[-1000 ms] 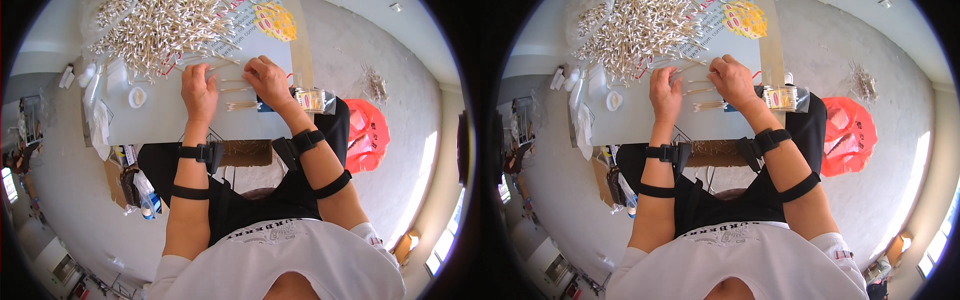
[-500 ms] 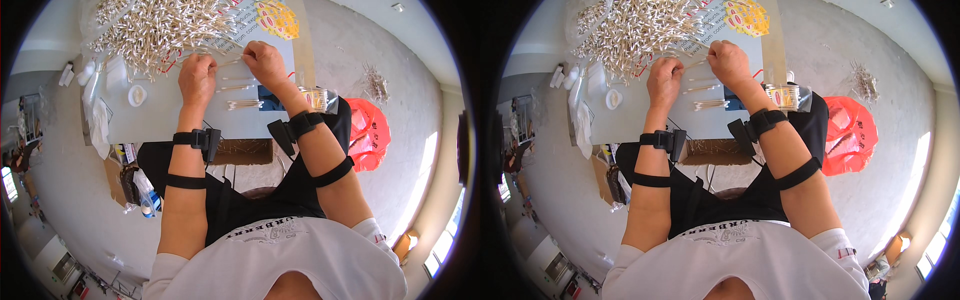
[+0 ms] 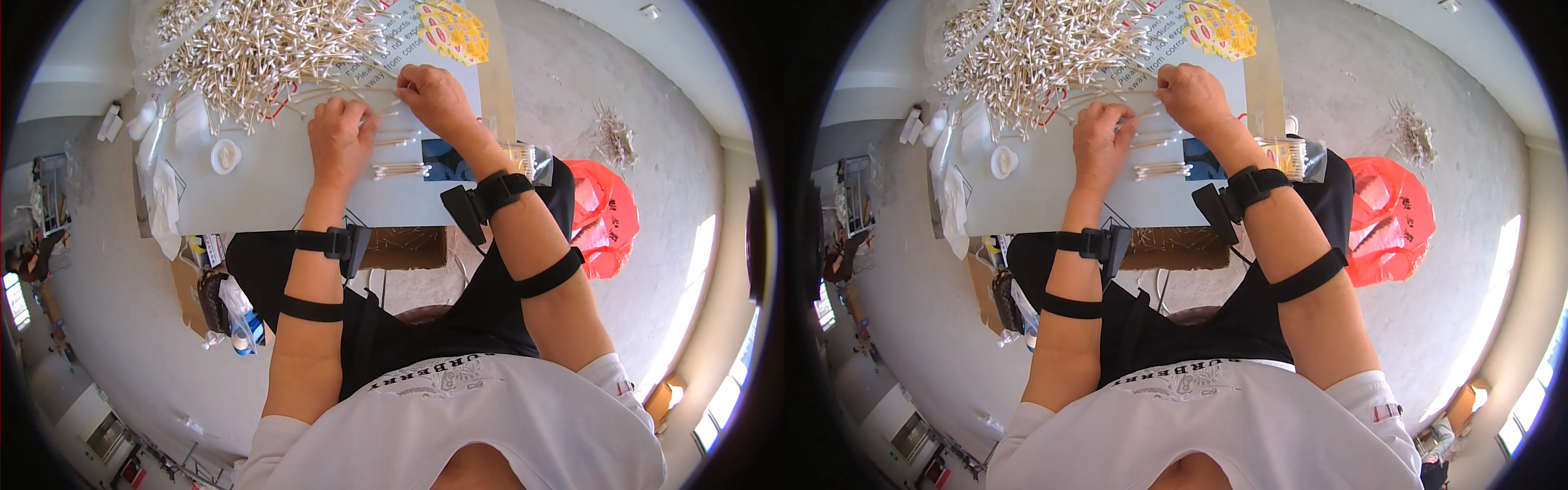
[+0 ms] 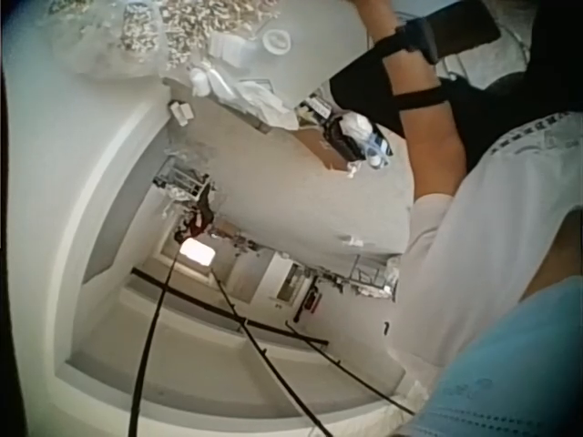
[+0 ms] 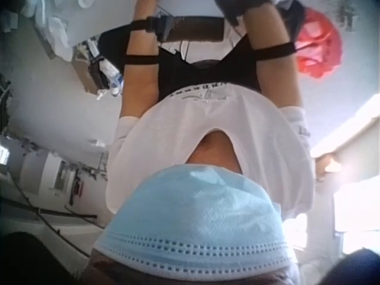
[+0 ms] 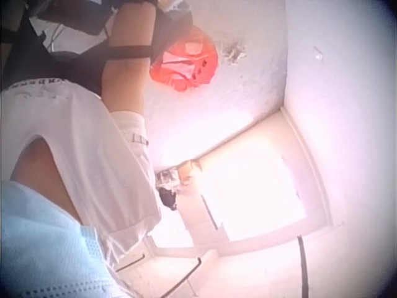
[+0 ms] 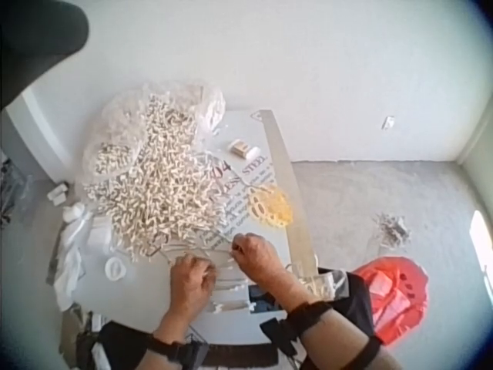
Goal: Package cotton swabs into small plastic bags at a workstation.
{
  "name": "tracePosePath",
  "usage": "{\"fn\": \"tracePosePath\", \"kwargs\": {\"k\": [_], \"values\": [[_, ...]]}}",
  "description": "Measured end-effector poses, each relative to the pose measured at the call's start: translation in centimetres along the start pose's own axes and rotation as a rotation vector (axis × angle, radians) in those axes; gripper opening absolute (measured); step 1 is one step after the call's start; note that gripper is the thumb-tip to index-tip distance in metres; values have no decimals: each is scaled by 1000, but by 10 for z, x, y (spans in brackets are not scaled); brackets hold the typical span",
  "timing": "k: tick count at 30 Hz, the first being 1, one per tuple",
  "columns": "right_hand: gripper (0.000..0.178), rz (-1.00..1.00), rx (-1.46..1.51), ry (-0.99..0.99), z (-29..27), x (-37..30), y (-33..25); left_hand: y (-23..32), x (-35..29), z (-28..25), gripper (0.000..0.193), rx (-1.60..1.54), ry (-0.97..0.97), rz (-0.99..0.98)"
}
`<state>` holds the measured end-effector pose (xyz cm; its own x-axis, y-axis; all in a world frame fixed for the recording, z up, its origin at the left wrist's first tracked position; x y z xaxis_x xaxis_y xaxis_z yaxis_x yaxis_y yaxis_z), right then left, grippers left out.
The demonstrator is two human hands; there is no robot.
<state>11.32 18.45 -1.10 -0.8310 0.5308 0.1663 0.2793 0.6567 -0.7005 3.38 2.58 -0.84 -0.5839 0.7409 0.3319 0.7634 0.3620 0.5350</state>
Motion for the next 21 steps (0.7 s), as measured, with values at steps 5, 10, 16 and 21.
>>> {"fn": "tracePosePath", "kwargs": {"k": [5,10,16,21], "values": [[8,-22,-53,0,-3,-1,4,28,-18,2,28,28,-98,32],[16,-2,-43,-136,-2,3,-4,28,-27,0,25,17,-87,61],[42,-9,-246,207,14,6,-29,-2,-16,-4,28,-73,173,-31],[32,-112,-269,168,32,9,-35,-21,20,-16,25,178,210,-4]]}}
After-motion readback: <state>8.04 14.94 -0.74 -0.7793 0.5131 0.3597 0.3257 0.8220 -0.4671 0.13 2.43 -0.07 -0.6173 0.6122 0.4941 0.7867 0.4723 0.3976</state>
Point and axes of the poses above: each hand's wrist, its own x-axis towards the middle knuckle, its own z-axis out of the palm, y = z × x, the point moved 2 cm from there along x, towards the middle knuckle, and after that the axes turned 1 degree about z, right-handed, at the moved point
